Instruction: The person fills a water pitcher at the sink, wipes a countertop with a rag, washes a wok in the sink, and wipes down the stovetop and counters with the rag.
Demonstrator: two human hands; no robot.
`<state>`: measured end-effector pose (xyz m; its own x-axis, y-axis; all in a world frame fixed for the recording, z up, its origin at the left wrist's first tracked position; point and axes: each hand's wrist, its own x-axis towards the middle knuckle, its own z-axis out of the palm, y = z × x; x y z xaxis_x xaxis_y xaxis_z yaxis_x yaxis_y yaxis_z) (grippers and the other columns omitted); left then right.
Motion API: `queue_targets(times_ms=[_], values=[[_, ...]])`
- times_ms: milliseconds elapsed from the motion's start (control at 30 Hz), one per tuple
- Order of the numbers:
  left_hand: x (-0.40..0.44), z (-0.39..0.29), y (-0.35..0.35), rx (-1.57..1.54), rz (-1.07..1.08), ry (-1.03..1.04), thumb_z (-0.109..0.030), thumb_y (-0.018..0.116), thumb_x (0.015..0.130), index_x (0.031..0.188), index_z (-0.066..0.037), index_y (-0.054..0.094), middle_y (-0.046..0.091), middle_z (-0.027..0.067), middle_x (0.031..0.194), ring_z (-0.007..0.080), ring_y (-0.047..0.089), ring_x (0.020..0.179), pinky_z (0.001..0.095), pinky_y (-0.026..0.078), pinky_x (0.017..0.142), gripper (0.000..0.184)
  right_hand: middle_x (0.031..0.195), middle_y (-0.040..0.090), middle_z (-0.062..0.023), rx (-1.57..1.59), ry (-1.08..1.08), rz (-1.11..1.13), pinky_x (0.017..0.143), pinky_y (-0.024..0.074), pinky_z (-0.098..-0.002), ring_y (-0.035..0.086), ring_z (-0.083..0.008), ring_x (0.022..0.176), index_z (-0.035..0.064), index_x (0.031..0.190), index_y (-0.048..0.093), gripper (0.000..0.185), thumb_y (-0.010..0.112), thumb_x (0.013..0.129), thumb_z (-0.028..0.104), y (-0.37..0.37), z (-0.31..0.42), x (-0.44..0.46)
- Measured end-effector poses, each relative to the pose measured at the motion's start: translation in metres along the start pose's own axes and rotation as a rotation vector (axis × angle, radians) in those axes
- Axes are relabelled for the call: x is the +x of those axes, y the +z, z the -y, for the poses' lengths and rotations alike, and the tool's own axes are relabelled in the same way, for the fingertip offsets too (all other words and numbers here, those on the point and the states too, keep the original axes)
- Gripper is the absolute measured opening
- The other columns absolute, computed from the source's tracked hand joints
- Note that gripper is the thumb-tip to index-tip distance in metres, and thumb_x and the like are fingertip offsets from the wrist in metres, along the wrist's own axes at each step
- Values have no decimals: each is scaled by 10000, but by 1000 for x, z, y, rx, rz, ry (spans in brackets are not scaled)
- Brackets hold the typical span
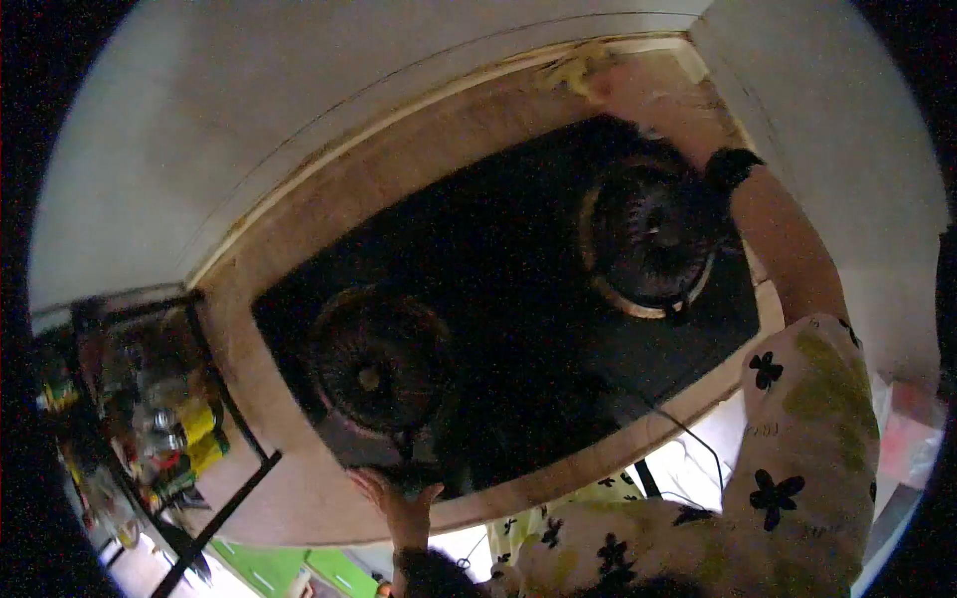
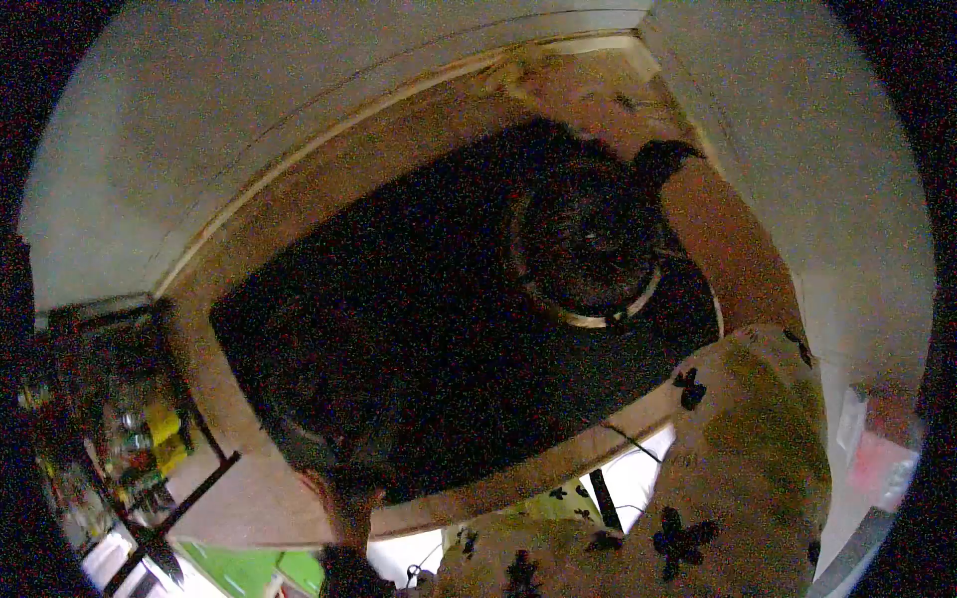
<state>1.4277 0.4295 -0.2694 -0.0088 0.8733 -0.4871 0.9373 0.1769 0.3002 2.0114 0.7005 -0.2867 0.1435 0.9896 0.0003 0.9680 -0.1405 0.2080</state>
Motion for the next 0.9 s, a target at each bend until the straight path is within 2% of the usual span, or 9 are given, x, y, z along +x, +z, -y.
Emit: queue_targets(times_ms=[100, 233, 300, 367, 467, 533, 600, 700, 900], values=[[-3, -8, -5, 86, -54, 106, -494, 757, 525, 1364, 32, -25, -71, 319, 1394, 466, -25, 1300, 534, 84, 1048, 1262, 863, 629, -157, 180, -168, 60, 748, 467, -422, 599, -319, 831, 76, 972, 620, 274, 482, 791, 228, -19, 10, -5], [-2, -11, 5, 88, -82, 46, -530, 718, 548, 1356, 52, -1, -59, 334, 1387, 490, -9, 1289, 569, 122, 1023, 1228, 807, 617, -192, 30, -495, 231, 666, 477, -441, 604, -328, 752, 8, 884, 629, 252, 466, 765, 159, -18, 76, 2], [-6, -9, 6, 96, -97, 55, -537, 713, 546, 1354, 56, 7, -56, 337, 1385, 494, -3, 1288, 592, 140, 1005, 1226, 779, 611, -209, -167, -774, 236, 625, 482, -451, 607, -333, 713, -27, 840, 633, 247, 458, 752, 125, -3, 143, 23], [-9, -15, 6, 132, -106, 73, -550, 707, 539, 1339, 84, 37, -45, 344, 1382, 500, 18, 1285, 645, 193, 952, 1221, 858, 628, -204, 359, -413, 378, 678, 488, -452, 617, -346, 780, 5, 950, 616, 314, 471, 735, 182, -93, 243, -10], [-4, -12, -1, 148, -57, 6, -548, 706, 541, 1332, 96, 56, -35, 345, 1382, 501, 30, 1283, 635, 196, 959, 1210, 1079, 571, -206, 412, -739, 405, 851, 431, -415, 560, -314, 987, 98, 1103, 561, 351, 428, 803, 220, -64, 380, 33], [-4, -9, 0, 153, -87, 20, -546, 705, 542, 1329, 101, 70, -28, 343, 1384, 497, 40, 1285, 626, 201, 963, 1201, 1084, 571, -193, 416, -788, 395, 853, 428, -414, 556, -310, 993, 102, 1109, 555, 346, 422, 817, 231, -28, 441, 54], [-3, -9, -3, 146, -58, 26, -557, 696, 543, 1335, 92, 74, -20, 338, 1387, 488, 43, 1289, 619, 196, 970, 1199, 1092, 573, -166, 482, -890, 397, 856, 423, -413, 548, -302, 1003, 112, 1120, 545, 338, 410, 845, 253, -36, 439, 58], [-7, -8, -5, 65, -106, 42, -565, 688, 542, 1337, 93, 79, -10, 327, 1394, 483, 41, 1292, 621, 183, 973, 1198, 1104, 574, -126, 588, -962, 424, 860, 415, -411, 537, -291, 1018, 126, 1137, 529, 327, 391, 887, 287, -80, 366, 43], [-3, -9, -5, 56, -138, 66, -557, 691, 540, 1336, 91, 102, 11, 322, 1396, 470, 57, 1296, 605, 157, 991, 1184, 935, 608, -187, 365, -509, -59, 754, 455, -443, 574, -363, 876, 108, 1094, 574, 307, 456, 864, 273, -150, 242, -34]])
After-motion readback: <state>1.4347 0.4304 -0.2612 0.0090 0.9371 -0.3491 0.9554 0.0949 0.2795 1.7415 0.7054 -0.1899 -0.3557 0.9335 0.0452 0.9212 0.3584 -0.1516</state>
